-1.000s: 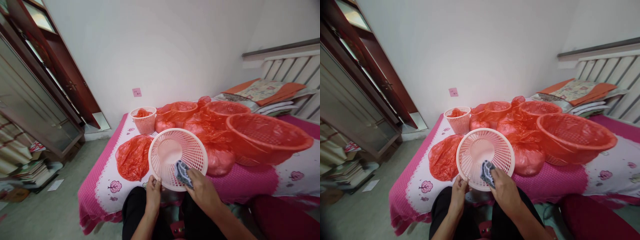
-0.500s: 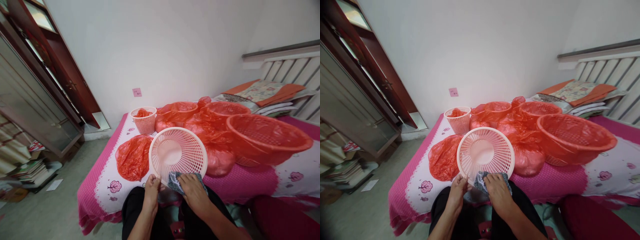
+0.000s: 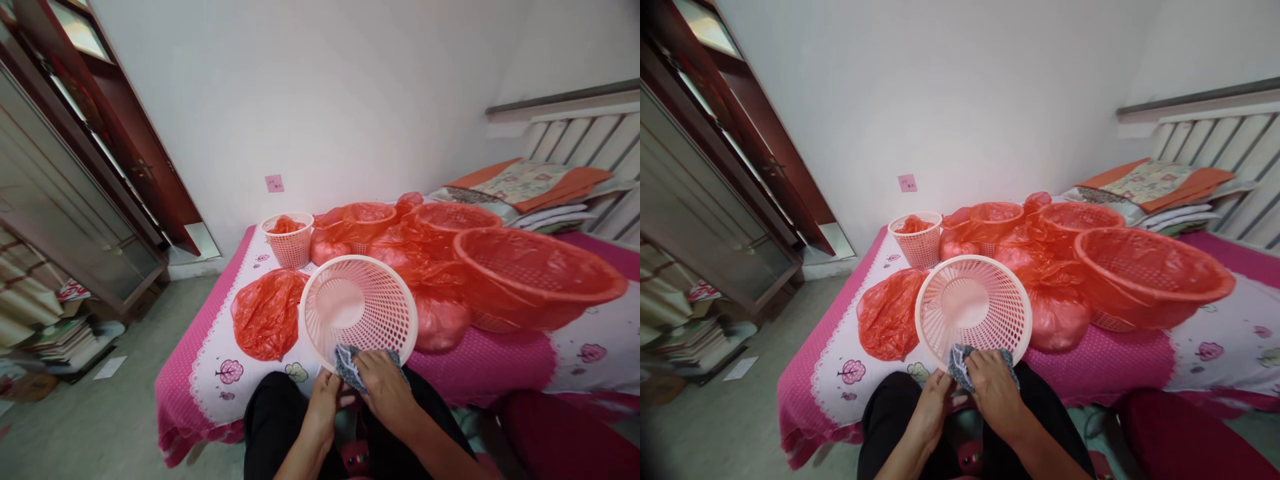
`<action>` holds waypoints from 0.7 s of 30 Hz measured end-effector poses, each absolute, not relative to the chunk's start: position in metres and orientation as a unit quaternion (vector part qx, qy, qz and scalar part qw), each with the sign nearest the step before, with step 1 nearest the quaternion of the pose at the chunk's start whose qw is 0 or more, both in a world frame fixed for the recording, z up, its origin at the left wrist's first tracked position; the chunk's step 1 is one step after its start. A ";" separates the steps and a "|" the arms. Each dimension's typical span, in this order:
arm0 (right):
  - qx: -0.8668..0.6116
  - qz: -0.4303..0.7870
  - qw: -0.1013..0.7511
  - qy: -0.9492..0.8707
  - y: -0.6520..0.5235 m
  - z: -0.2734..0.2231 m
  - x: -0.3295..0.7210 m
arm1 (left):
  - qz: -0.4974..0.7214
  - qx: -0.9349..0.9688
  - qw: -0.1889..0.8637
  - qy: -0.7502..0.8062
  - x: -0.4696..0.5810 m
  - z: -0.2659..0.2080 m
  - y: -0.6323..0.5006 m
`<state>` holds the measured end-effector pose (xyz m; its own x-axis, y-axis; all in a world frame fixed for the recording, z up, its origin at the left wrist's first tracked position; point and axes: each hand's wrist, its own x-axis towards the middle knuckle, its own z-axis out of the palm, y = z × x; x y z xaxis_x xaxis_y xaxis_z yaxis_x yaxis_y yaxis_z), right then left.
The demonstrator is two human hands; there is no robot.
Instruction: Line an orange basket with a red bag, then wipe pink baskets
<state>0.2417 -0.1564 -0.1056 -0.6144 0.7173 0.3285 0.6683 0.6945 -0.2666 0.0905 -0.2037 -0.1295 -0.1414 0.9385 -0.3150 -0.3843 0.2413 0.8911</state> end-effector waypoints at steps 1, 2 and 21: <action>-0.387 0.058 0.216 -0.894 -0.157 -0.107 0.242 | 0.557 0.272 0.605 0.501 0.091 -0.129 -0.204; -0.388 0.059 0.224 -0.892 -0.157 -0.107 0.243 | 0.562 0.273 0.610 0.488 0.091 -0.128 -0.205; -0.421 0.563 0.480 -0.525 -0.147 -0.084 0.267 | 0.625 0.269 0.509 0.527 0.079 -0.116 -0.204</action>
